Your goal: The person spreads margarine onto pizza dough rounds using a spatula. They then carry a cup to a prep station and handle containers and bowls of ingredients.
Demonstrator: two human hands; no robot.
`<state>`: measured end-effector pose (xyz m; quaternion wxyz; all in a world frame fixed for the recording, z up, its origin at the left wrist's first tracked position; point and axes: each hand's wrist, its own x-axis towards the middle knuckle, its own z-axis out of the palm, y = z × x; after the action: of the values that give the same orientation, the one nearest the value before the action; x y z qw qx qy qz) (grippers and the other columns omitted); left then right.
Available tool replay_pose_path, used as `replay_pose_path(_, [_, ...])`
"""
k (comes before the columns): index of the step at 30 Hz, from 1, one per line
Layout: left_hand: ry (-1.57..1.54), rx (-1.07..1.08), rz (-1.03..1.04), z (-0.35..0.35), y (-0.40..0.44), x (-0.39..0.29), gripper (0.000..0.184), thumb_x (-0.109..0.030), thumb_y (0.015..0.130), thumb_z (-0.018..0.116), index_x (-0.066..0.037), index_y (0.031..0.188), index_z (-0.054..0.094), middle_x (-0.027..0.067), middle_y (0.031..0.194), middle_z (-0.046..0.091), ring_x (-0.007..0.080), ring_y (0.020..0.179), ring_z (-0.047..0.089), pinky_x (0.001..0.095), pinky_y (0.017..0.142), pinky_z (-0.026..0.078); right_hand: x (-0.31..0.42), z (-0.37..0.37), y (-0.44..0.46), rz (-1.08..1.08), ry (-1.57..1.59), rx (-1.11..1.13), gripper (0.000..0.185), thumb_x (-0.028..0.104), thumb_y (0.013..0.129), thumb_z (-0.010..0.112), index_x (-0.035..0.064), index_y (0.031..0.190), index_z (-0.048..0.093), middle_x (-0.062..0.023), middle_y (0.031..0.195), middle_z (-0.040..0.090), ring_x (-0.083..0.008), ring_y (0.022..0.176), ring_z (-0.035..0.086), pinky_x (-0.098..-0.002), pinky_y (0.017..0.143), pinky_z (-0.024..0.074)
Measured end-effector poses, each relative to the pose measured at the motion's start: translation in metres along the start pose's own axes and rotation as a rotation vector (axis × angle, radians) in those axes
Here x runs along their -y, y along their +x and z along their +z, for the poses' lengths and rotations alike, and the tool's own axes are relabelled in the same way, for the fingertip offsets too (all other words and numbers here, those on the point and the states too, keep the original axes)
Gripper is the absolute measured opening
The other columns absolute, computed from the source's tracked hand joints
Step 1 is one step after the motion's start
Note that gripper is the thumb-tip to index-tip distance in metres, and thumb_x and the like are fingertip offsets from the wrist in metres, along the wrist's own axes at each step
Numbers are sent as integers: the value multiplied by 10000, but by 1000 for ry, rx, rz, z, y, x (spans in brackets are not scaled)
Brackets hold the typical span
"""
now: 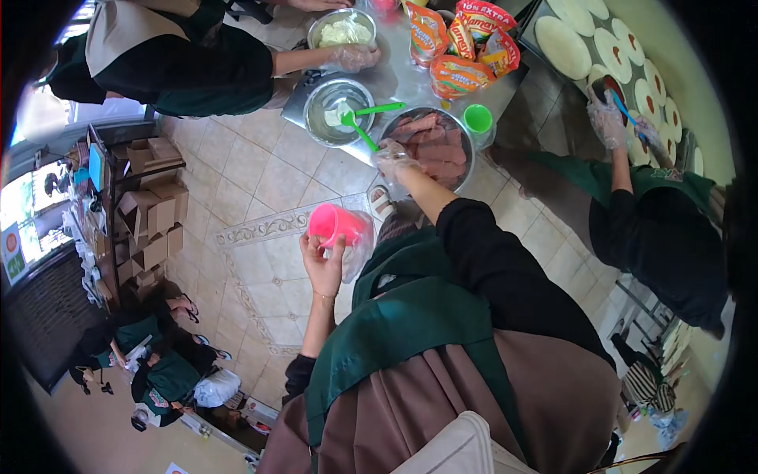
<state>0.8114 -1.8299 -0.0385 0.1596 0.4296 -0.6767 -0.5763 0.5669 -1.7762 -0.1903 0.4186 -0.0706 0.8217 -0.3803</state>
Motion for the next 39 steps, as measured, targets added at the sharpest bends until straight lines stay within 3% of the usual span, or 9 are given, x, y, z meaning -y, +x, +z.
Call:
replay_pose_path(3, [-4, 62, 68, -9, 13, -4, 163, -71, 775, 727, -21, 840, 587, 95, 1098, 440, 180, 971, 533, 288, 829, 462, -49, 34, 18, 81, 383, 87, 310, 225, 793, 564, 27, 1030, 597, -114, 733, 646, -190, 533, 608, -337, 493, 471])
replay_pose_path(6, [14, 98, 74, -20, 20, -1, 168, -63, 765, 734, -16, 849, 596, 97, 1102, 439, 178, 975, 541, 295, 835, 468, -71, 49, 45, -177, -490, 97, 295, 273, 805, 525, 98, 1006, 651, -150, 827, 660, -281, 783, 656, -390, 664, 519])
replay_pose_path(9, [35, 138, 90, -30, 23, 3, 178, -52, 752, 742, -11, 846, 597, 101, 1117, 436, 179, 993, 541, 298, 851, 467, -44, 43, 20, -18, -243, 3, 236, 201, 792, 511, 20, 741, 654, -148, 729, 642, -282, 702, 647, -393, 612, 499])
replay_pose_path(16, [89, 214, 82, -40, 36, 10, 161, -54, 748, 738, -12, 852, 621, 104, 1105, 448, 204, 1023, 521, 307, 875, 446, -25, 43, 22, -87, -263, -123, 242, 202, 814, 512, 37, 923, 652, -159, 891, 650, -284, 817, 648, -390, 715, 517])
replay_pose_path(18, [91, 245, 99, -39, 42, 13, 156, -56, 746, 731, -10, 858, 632, 112, 1108, 464, 212, 1037, 510, 320, 894, 433, -33, 40, 17, -63, -67, -54, 341, 296, 811, 542, 108, 1087, 610, -128, 1134, 605, -279, 1052, 587, -434, 861, 476])
replay_pose_path(26, [342, 432, 422, 16, 70, -18, 253, -115, 678, 764, -9, 855, 617, 177, 1090, 501, 312, 1041, 517, 369, 894, 432, -115, 53, 11, -52, 788, 28, 470, 353, 896, 545, 98, 1281, 454, -107, 1160, 565, -211, 983, 586, -348, 732, 514])
replay_pose_path(28, [456, 534, 628, 34, 76, -23, 314, -155, 661, 760, 2, 873, 588, 213, 1106, 492, 377, 1030, 521, 416, 861, 453, -167, 63, 22, -592, 1471, 349, 543, 498, 906, 426, 140, 1314, 419, -28, 1330, 436, -202, 1182, 438, -451, 946, 393])
replay_pose_path(32, [744, 742, 709, 75, 84, -27, 350, -253, 673, 728, -10, 891, 600, 250, 1128, 499, 411, 1019, 530, 437, 846, 464, -38, -54, -120, 47, 1088, 233, 539, 390, 825, 643, 86, 1242, 486, -81, 1142, 557, -136, 887, 570, -305, 714, 466])
replay_pose_path(39, [859, 895, 817, 134, 73, -37, 394, -289, 663, 725, -19, 926, 611, 240, 1167, 501, 411, 989, 547, 484, 863, 444, -75, -79, -129, -258, 815, 248, 411, 222, 821, 629, 42, 1182, 550, -33, 1001, 616, -126, 790, 564, -273, 707, 492])
